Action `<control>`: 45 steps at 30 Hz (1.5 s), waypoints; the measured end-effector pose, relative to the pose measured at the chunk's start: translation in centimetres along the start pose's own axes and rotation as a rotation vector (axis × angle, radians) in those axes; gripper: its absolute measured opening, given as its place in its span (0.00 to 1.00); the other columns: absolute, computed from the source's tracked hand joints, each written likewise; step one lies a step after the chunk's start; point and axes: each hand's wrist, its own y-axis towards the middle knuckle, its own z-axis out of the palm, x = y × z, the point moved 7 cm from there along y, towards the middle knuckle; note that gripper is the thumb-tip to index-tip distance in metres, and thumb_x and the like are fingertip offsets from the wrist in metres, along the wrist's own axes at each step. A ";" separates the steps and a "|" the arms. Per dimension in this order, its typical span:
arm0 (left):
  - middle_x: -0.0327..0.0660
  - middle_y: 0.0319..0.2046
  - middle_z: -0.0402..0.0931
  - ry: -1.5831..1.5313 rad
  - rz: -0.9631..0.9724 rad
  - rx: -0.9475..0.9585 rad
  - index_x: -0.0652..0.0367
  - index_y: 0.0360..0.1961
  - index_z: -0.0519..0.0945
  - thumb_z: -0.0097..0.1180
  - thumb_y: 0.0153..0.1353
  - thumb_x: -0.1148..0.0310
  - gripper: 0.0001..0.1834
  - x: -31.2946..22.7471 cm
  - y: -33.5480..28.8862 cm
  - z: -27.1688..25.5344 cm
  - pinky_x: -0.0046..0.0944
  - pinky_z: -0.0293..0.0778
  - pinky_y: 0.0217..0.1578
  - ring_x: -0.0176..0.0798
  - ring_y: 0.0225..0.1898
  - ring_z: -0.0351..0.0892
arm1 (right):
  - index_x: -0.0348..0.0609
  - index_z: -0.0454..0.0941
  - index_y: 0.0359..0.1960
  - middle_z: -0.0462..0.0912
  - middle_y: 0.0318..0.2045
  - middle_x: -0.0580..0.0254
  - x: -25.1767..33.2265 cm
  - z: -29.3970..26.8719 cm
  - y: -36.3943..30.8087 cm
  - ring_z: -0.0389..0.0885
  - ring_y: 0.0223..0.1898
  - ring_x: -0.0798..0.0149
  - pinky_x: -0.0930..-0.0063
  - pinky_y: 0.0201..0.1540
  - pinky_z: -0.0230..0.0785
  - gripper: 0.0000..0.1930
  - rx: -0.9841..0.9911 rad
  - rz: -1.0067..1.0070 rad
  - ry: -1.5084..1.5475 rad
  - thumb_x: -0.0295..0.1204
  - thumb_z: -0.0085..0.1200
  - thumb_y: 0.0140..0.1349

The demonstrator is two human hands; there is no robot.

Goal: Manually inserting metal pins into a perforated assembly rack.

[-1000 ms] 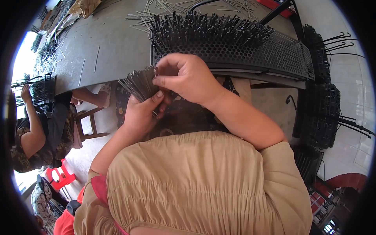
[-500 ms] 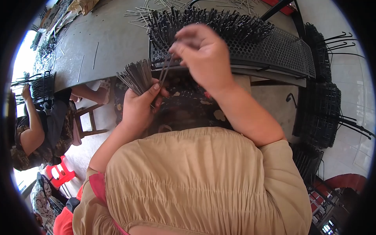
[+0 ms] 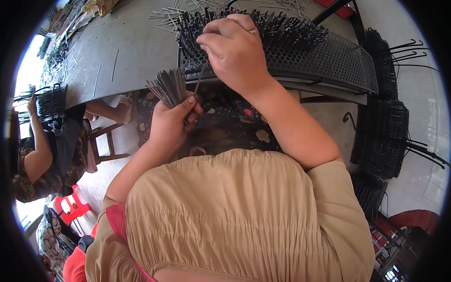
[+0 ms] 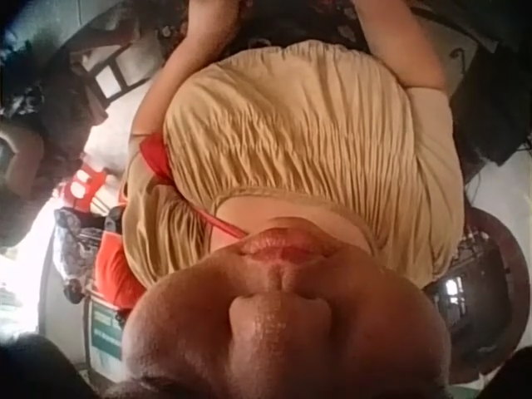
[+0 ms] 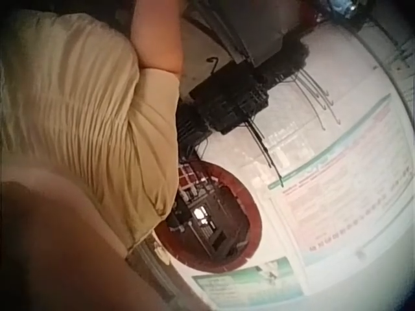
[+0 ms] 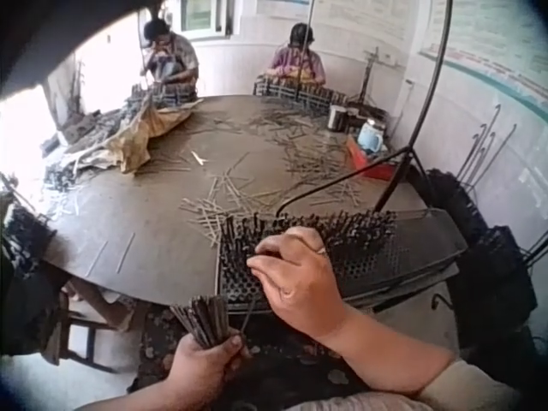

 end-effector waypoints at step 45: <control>0.41 0.29 0.79 0.052 -0.017 0.070 0.65 0.38 0.77 0.51 0.67 0.75 0.05 -0.1 0.1 2.1 0.30 0.67 0.16 0.28 0.21 0.71 | 0.37 0.69 0.43 0.83 0.33 0.61 -3.4 -2.0 -1.0 0.84 0.37 0.73 0.81 0.41 0.78 0.16 -0.136 0.300 0.272 0.15 0.63 0.57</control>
